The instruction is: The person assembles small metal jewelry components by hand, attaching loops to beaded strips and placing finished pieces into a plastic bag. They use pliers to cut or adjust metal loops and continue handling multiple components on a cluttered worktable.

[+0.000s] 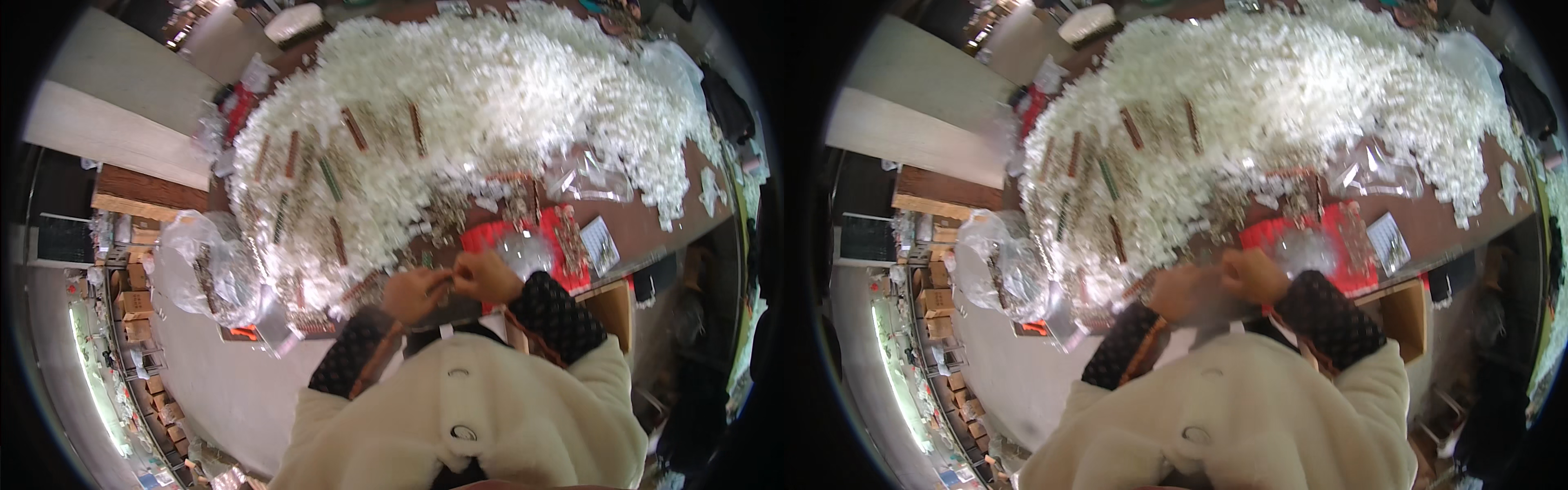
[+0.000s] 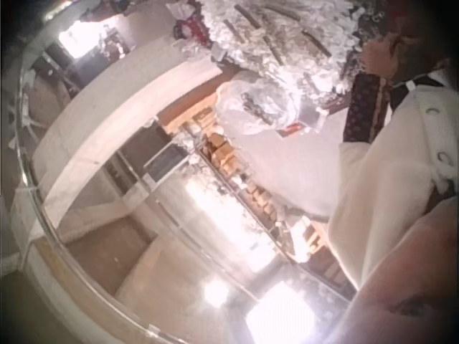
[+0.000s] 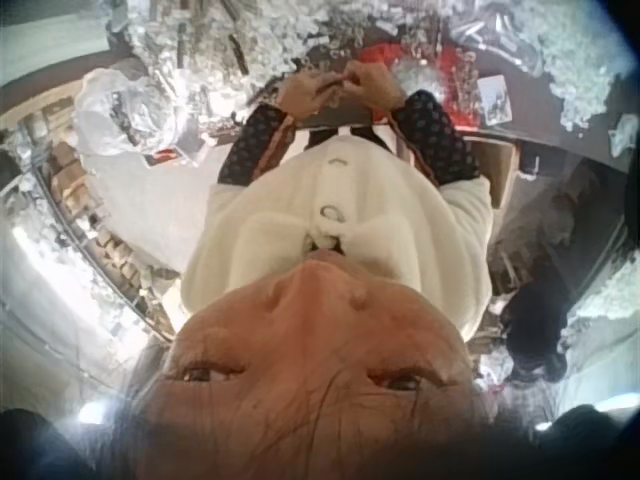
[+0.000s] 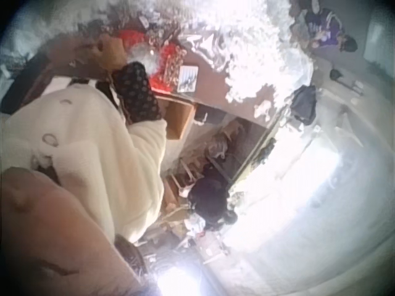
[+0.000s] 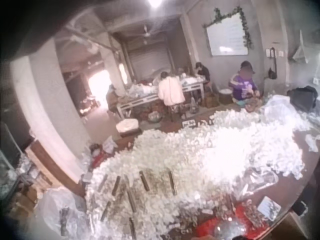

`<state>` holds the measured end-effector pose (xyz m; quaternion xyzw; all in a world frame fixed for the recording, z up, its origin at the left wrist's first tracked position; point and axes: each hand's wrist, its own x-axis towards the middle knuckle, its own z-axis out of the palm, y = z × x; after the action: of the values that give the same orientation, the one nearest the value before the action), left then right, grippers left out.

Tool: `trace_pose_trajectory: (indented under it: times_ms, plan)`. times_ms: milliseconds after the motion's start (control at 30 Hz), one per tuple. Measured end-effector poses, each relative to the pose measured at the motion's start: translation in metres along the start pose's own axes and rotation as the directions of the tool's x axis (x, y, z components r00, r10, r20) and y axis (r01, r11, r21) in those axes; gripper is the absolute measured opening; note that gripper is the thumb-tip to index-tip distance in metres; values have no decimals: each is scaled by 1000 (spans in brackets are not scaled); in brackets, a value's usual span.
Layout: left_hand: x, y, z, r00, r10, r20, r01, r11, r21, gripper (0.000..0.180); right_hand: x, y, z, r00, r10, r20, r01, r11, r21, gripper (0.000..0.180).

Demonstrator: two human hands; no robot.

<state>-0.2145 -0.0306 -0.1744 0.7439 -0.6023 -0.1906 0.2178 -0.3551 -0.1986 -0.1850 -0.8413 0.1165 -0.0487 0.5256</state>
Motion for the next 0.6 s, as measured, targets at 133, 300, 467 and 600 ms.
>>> trace_pose_trajectory:
  times_ms: [133,300,467,600]
  plan:
    - [0,0,1,998,-41,43,42,999,-10,24,-2,-7,1,996,83,40,-84,996,30,20]
    - [-4,9,14,988,-122,-90,119,992,-44,19,-3,-13,8,991,130,-33,-129,991,23,19]
    - [-5,5,13,956,-258,-137,251,966,-65,27,3,-8,6,988,73,-135,-79,996,-42,16]
    - [-14,-29,-8,910,-395,-128,316,859,-402,32,-29,8,-14,995,98,9,-95,930,355,12]
